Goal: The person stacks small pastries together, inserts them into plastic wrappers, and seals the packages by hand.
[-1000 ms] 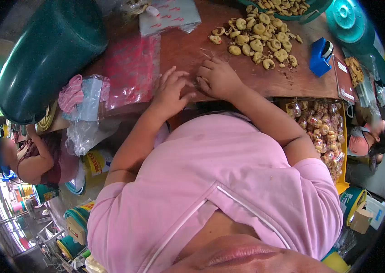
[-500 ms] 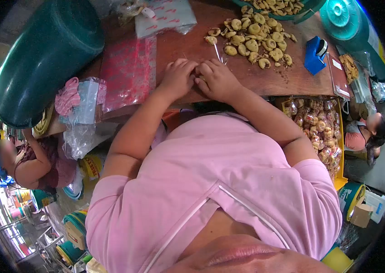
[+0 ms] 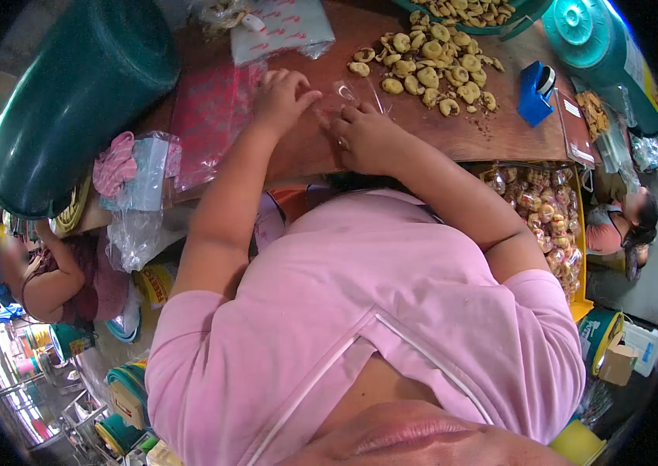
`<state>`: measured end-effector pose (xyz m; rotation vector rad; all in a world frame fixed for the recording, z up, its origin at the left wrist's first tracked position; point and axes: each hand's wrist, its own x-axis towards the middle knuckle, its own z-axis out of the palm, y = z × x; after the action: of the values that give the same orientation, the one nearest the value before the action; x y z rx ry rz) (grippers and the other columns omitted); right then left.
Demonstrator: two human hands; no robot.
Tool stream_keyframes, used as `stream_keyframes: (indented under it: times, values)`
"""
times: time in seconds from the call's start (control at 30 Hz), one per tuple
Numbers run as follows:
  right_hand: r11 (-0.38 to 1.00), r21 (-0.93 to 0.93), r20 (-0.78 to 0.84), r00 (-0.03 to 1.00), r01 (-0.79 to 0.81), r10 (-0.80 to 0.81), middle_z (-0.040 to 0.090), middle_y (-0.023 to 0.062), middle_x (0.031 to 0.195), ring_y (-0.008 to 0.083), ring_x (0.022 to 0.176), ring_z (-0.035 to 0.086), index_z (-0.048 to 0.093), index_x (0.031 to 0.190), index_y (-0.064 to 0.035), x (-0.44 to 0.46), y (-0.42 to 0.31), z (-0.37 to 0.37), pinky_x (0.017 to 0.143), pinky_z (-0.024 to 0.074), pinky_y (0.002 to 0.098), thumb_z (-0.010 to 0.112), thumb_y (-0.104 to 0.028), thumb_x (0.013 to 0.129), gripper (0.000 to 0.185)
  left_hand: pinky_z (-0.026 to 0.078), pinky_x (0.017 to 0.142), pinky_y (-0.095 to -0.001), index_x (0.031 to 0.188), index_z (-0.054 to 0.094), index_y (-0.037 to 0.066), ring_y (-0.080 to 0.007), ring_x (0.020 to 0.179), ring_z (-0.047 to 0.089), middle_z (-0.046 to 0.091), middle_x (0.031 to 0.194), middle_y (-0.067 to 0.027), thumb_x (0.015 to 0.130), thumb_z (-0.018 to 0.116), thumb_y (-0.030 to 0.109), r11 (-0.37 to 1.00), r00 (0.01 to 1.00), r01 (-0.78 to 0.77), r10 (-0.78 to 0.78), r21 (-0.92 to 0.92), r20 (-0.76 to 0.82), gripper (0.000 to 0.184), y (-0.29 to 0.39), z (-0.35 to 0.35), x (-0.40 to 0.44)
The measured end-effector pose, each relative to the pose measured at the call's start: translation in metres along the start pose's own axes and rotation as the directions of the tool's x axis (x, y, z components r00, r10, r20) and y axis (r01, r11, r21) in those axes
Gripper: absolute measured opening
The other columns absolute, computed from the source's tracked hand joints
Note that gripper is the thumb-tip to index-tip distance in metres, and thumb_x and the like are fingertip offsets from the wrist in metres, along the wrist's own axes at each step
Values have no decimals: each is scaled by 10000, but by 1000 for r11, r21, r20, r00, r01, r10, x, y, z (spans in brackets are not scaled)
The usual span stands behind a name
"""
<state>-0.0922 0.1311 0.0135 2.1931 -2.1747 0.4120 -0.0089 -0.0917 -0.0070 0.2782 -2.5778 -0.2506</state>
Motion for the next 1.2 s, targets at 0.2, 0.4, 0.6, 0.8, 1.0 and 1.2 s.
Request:
stream_keyframes:
  times: [0.2, 0.4, 0.6, 0.8, 1.0, 1.2]
  values:
    - [991, -105, 89, 992, -82, 91, 615, 180, 1270, 379, 1236, 522, 621, 1295, -15, -10, -4, 3, 1082, 415, 482, 661, -168, 849, 472, 524, 831, -405, 1157, 618, 28, -279, 916, 654, 677, 1009, -131, 901, 759, 349, 807, 944, 316, -216, -499, 249, 434, 75, -25, -52]
    - [998, 0, 202, 977, 62, -61, 651, 191, 1216, 384, 1207, 570, 695, 1138, -38, -2, 3, -14, 1049, 459, 508, 667, -170, 850, 318, 540, 873, -392, 1325, 506, -11, -258, 956, 673, 676, 1072, -165, 883, 788, 322, 729, 954, 280, -139, -625, 265, 622, 89, -16, -71]
    - [962, 202, 204, 969, -182, 141, 723, 213, 1052, 406, 958, 700, 738, 1029, -59, -8, 8, -12, 914, 551, 492, 642, -131, 848, 217, 532, 911, -415, 1338, 515, 7, -312, 1033, 663, 674, 1118, -178, 851, 805, 273, 820, 958, 240, -113, -520, 264, 627, 87, -6, -75]
    - [652, 632, 199, 901, -418, 384, 591, 285, 1315, 405, 1240, 586, 481, 1384, 43, -26, -10, -39, 1019, 482, 421, 607, 24, 792, 605, 478, 981, -462, 1312, 537, -4, -389, 1115, 612, 651, 1181, -227, 879, 742, 217, 879, 967, 191, -92, -436, 238, 528, 75, -3, -70]
    - [580, 738, 77, 897, -345, 435, 565, 267, 1369, 345, 1283, 577, 345, 1509, 23, -34, -24, -7, 1060, 463, 389, 554, 66, 788, 752, 426, 1014, -491, 1287, 547, -9, -401, 1123, 586, 649, 1188, -212, 859, 725, 275, 948, 976, 150, -96, -281, 198, 543, 99, -1, -65]
    - [675, 665, 6, 906, -320, 424, 580, 202, 1349, 344, 1264, 557, 354, 1526, -41, -52, -21, -12, 1059, 436, 457, 658, -14, 803, 785, 437, 991, -473, 1163, 593, 18, -379, 1078, 594, 656, 1139, -177, 810, 751, 321, 953, 985, 157, -134, -259, 105, 491, 111, 1, -60]
